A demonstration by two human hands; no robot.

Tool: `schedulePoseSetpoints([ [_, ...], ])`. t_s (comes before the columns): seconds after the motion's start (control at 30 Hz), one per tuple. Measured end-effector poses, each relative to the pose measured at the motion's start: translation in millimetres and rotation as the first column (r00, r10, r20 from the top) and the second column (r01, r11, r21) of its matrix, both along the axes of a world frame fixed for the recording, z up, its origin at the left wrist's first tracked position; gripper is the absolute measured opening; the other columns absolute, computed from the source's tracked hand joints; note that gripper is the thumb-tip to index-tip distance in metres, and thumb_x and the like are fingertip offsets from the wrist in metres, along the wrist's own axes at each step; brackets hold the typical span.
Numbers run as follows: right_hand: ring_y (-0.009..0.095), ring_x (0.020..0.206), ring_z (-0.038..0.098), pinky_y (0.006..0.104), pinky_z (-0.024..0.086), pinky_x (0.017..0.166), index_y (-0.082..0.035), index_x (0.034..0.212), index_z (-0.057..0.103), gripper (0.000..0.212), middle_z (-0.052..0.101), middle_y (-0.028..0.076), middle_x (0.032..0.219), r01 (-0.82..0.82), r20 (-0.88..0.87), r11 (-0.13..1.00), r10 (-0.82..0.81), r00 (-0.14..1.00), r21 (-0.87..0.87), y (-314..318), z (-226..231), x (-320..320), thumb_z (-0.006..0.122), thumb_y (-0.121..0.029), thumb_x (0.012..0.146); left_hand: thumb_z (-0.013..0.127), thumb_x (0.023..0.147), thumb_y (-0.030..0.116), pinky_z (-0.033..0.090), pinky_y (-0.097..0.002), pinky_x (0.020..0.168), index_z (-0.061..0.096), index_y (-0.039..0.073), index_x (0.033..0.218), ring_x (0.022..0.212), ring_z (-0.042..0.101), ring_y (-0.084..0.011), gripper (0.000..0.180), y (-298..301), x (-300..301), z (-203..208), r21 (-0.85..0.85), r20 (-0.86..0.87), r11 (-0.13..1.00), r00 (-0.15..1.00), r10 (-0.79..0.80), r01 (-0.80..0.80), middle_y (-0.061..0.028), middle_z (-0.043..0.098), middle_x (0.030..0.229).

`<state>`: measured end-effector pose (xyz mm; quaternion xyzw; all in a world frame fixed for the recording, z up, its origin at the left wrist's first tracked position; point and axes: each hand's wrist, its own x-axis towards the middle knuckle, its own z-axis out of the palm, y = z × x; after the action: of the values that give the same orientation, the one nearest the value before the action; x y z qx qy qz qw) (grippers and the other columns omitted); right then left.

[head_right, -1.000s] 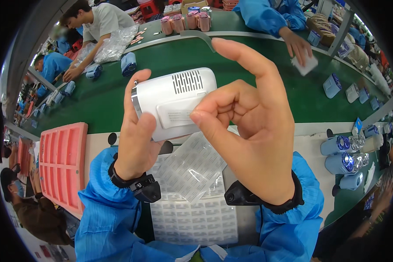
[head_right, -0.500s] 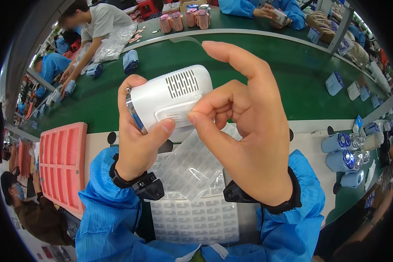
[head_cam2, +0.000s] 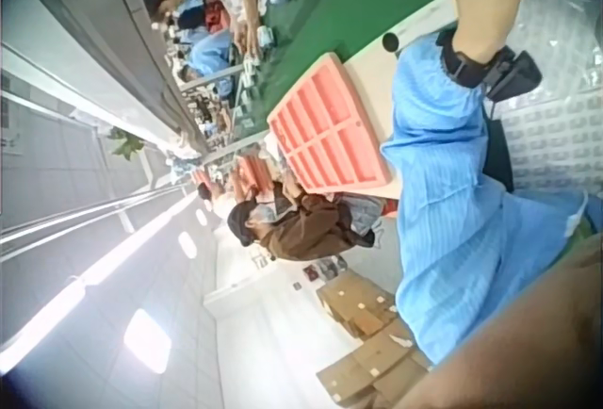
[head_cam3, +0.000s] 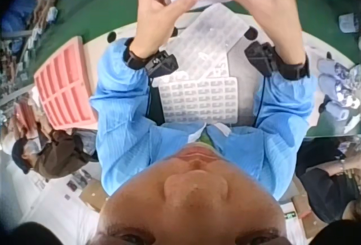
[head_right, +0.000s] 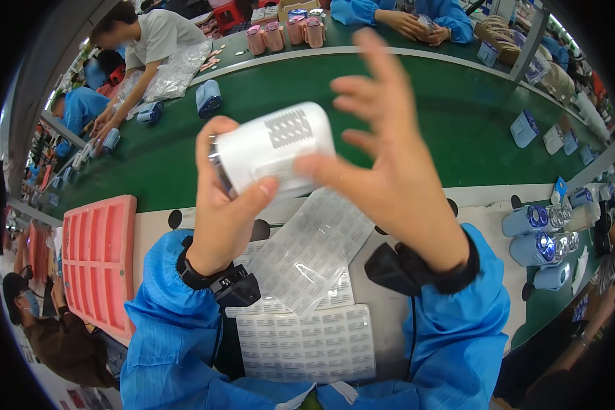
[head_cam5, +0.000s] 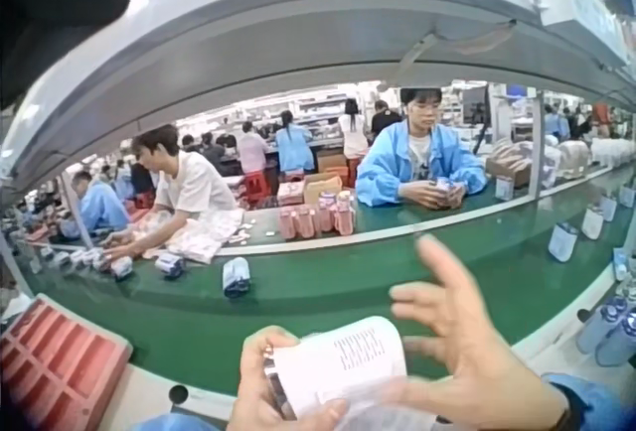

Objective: Apply small labels to handheld electronic devices on an assembly line.

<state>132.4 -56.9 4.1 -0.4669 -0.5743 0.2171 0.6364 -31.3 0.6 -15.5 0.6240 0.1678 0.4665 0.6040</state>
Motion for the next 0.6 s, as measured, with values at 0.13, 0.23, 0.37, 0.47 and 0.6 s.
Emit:
schedulePoseSetpoints([
  [0.13, 0.019, 0.098, 0.05, 0.0327, 0.041, 0.086, -0.014, 0.139, 0.012, 0.09, 0.049, 0.011, 0.111, -0.476, -0.144, 0.848, 0.454, 0.879, -0.232, 22.9, -19.1, 29.0, 0.07, -0.01, 0.07, 0.062, 0.08, 0.023, 0.045, -0.0281, 0.077, 0.03, 0.008, 0.124, 0.102, 0.047, -0.0163, 0.057, 24.8, 0.7, -6.1, -0.339, -0.123, 0.918, 0.958, -0.258, 0.204, -0.0101, 0.044, 0.11],
  [0.23, 0.02, 0.099, 0.049, 0.0307, 0.04, 0.086, -0.013, 0.139, 0.013, 0.085, 0.048, 0.015, 0.113, -0.284, -0.177, 0.811, 0.224, 0.958, -0.511, 42.1, -43.5, 75.1, 0.068, -0.017, 0.074, 0.059, 0.08, 0.039, 0.042, -0.032, 0.083, 0.029, 0.005, 0.129, 0.105, 0.047, -0.0207, 0.067, 79.5, 2.0, -16.6, -0.037, -0.488, 0.999, 0.872, -0.024, 0.007, -0.0169, 0.042, 0.12],
  [0.37, 0.022, 0.101, 0.048, 0.0285, 0.038, 0.088, -0.011, 0.138, 0.014, 0.077, 0.047, 0.018, 0.114, 0.072, -0.06, 0.85, -0.12, 0.991, -0.521, 68.6, -96.5, 116.6, 0.063, -0.017, 0.079, 0.068, 0.069, 0.043, 0.037, -0.039, 0.092, 0.026, 0.001, 0.13, 0.112, 0.043, -0.0366, 0.086, 219.2, -34.7, -64.7, 0.659, -0.579, 0.707, 0.426, 0.695, -0.256, -0.0256, 0.035, 0.128],
  [0.47, 0.028, 0.108, 0.044, 0.0341, 0.035, 0.092, -0.011, 0.138, 0.014, 0.074, 0.043, 0.021, 0.12, 0.404, -0.003, 0.863, -0.425, 0.905, -0.303, 86.8, -144.0, 153.4, 0.06, -0.014, 0.08, 0.07, 0.066, 0.043, 0.038, -0.0382, 0.091, 0.03, 0.003, 0.128, 0.113, 0.041, -0.0404, 0.084, 271.5, -35.0, -102.3, 0.797, -0.525, 0.513, 0.055, 0.85, -0.32, -0.0271, 0.033, 0.129],
  [0.6, 0.035, 0.116, 0.037, 0.038, 0.031, 0.097, -0.01, 0.136, 0.019, 0.069, 0.037, 0.023, 0.126, 0.719, 0.433, 0.683, -0.691, 0.578, 0.13, 86.4, -151.3, 169.1, 0.058, -0.013, 0.08, 0.071, 0.064, 0.043, 0.041, -0.04, 0.087, 0.04, 0.004, 0.122, 0.109, 0.045, -0.0389, 0.076, 311.6, -35.7, -123.1, 0.943, -0.314, 0.299, -0.095, 0.945, -0.143, -0.0237, 0.035, 0.128],
])
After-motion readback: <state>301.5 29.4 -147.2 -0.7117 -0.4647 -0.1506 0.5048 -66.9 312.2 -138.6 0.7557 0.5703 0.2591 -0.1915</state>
